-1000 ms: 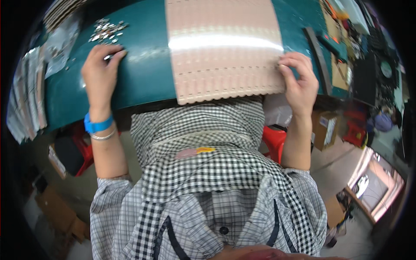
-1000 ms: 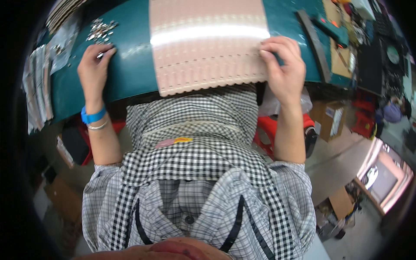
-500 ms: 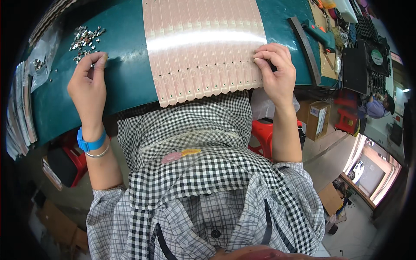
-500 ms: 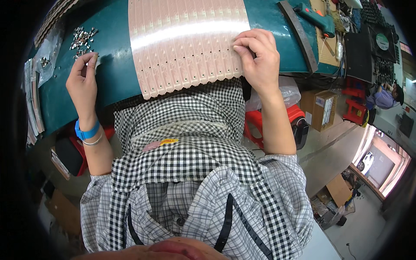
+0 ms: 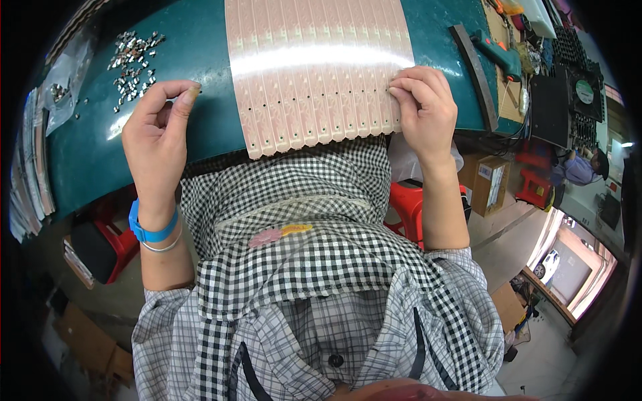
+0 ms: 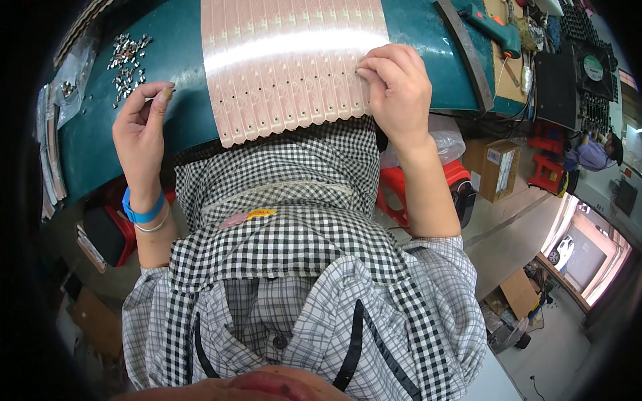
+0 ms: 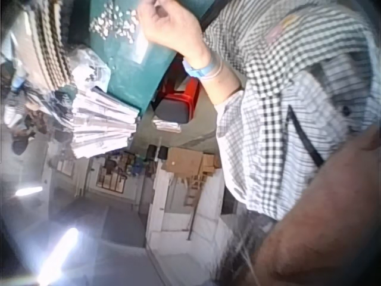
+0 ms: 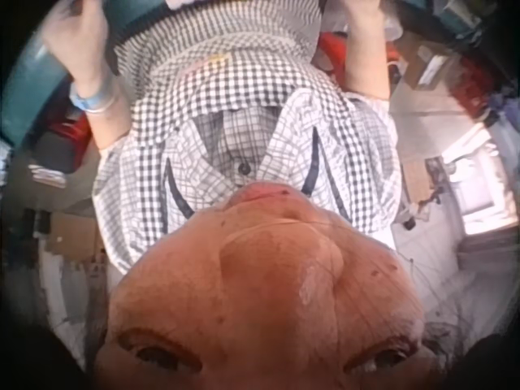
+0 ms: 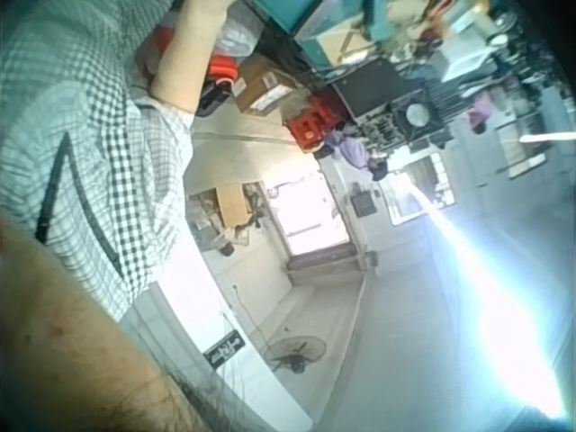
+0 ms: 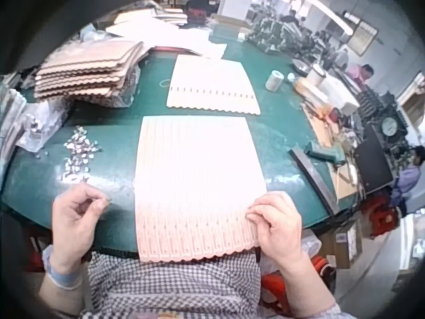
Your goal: The person inserts small electronic components into slots on a sheet of LED circuit boards by hand, then places a metal bar across the board and solders each component using a soldering iron.
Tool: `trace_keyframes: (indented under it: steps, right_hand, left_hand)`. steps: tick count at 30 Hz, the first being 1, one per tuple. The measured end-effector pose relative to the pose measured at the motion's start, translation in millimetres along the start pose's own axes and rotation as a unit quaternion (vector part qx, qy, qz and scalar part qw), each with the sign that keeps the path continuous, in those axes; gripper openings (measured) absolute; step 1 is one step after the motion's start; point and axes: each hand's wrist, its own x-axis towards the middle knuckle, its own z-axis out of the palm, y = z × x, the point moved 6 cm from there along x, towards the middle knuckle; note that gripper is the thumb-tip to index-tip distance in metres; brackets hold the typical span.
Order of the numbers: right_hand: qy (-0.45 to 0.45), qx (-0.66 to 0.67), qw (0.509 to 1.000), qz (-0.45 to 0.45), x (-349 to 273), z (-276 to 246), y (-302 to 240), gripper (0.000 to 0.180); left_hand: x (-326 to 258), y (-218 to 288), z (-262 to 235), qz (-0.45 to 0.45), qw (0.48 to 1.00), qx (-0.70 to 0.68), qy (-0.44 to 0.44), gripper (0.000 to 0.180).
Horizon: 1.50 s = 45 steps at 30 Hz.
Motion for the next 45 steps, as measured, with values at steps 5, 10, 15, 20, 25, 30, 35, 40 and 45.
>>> trace_keyframes:
  steps: [5, 10, 15, 20, 25, 30, 35, 40, 45]
  right_hand:
    - [-0.01, -0.004, 1.0, 0.008, -1, -6, 2, 0.014]
    - [0.039, 0.05, 0.997, 0.043, 11, -32, -22, 0.02]
    - [0.015, 0.215, 0.974, -0.07, 2, -26, -98, 0.028]
    - [0.021, 0.205, 0.976, -0.075, -10, -18, -107, 0.023]
    - [0.018, 0.208, 0.974, -0.09, -15, -18, -101, 0.019]
    - [0.041, 0.198, 0.978, 0.055, -7, -18, -29, 0.014]
    - [0.029, 0.137, 0.985, 0.097, -8, -4, 4, 0.011]
    - [0.023, 0.094, 0.99, 0.101, -7, 2, 7, 0.01]
    - [0.014, 0.043, 0.996, 0.074, -7, 3, 4, 0.009]
  left_hand:
    - [-11, 21, 17, -0.026, 0.983, -0.163, -0.081, 0.011]
    - [-30, 38, 51, -0.114, 0.906, -0.36, -0.191, 0.011]
    - [-68, 54, 106, -0.296, 0.753, -0.475, -0.347, 0.012]
    - [-86, 51, 120, -0.365, 0.687, -0.532, -0.334, 0.013]
    - [-89, 49, 122, -0.374, 0.659, -0.565, -0.327, 0.014]
    - [-35, 51, 64, 0.047, 0.97, -0.156, -0.179, 0.011]
    - [22, 0, -48, 0.086, 0.956, 0.258, 0.111, 0.016]
    - [34, -52, -78, 0.021, 0.948, 0.295, 0.119, 0.018]
    - [33, -51, -64, 0.027, 0.958, 0.261, 0.117, 0.016]
